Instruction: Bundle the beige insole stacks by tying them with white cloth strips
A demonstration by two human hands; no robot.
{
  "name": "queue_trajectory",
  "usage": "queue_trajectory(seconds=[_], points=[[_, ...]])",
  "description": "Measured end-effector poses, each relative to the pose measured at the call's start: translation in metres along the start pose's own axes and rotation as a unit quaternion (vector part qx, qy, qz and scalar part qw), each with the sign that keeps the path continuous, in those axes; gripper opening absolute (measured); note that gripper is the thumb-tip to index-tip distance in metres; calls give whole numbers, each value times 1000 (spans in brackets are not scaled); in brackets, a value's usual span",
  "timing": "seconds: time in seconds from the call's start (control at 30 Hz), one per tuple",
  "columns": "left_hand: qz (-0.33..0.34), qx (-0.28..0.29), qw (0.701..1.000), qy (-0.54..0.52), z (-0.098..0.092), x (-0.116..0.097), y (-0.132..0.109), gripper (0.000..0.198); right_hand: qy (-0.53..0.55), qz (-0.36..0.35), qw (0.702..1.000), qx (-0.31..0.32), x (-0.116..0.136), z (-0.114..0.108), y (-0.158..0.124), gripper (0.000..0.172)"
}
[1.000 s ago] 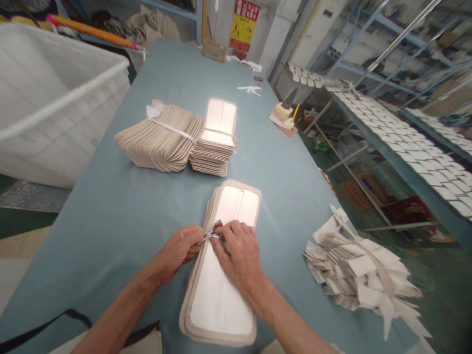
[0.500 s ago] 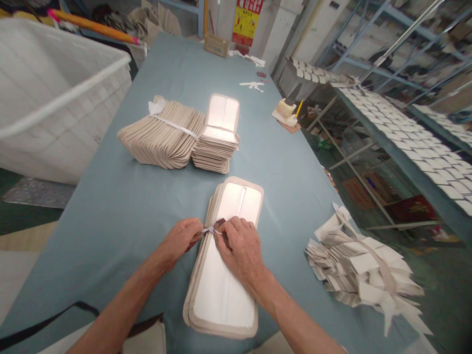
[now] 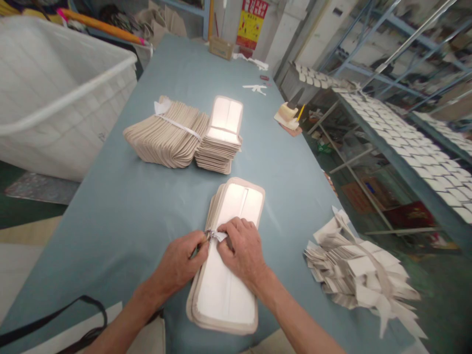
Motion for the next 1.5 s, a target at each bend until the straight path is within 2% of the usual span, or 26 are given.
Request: queue_trajectory(seconds=[0.1, 0.23, 0.47, 0.67, 0.77, 0.9, 1.0, 1.17, 1.27, 1.5], points=[[66, -23, 996, 51, -2, -2, -2, 25, 24, -24, 999, 6, 3, 0, 0, 24], [90, -35, 994, 55, -2, 1, -3, 24, 54, -46, 997, 5, 3, 1, 0, 20], [38, -38, 999, -8, -1, 7, -1, 24, 108, -67, 991, -39, 3, -1, -4, 15], [5, -68, 994, -90, -2, 5, 5, 25, 153, -57, 985, -62, 2, -4, -6, 16], [-27, -51, 991, -119, -4, 6, 7, 32, 165, -60, 982, -67, 1, -5, -7, 16], [-14, -20, 992, -127, -5, 5, 9, 36, 180, -52, 980, -67, 0, -4, -8, 16], [-36, -5, 994, -104, -3, 8, 11, 30, 185, -24, 980, -73, -2, -2, -7, 15], [-48, -22, 994, -91, -2, 14, 16, 40, 145, 72, 984, -75, -8, 0, -2, 13], [-33, -18, 997, -70, -3, 12, 21, 32, 122, 99, 986, -63, -8, 2, 0, 13], [-46, -48, 996, -65, -9, 6, 32, 36, 91, 146, 984, -50, -9, 6, 6, 11]])
Point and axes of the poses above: each hand's wrist, its own y-axis towards the middle knuckle, its own z-axis out of the palm, x = y × z, the point moved 3 cm from there along y, towards the middle knuckle, and after that the axes turned 1 degree about x, right-handed, at the moved point
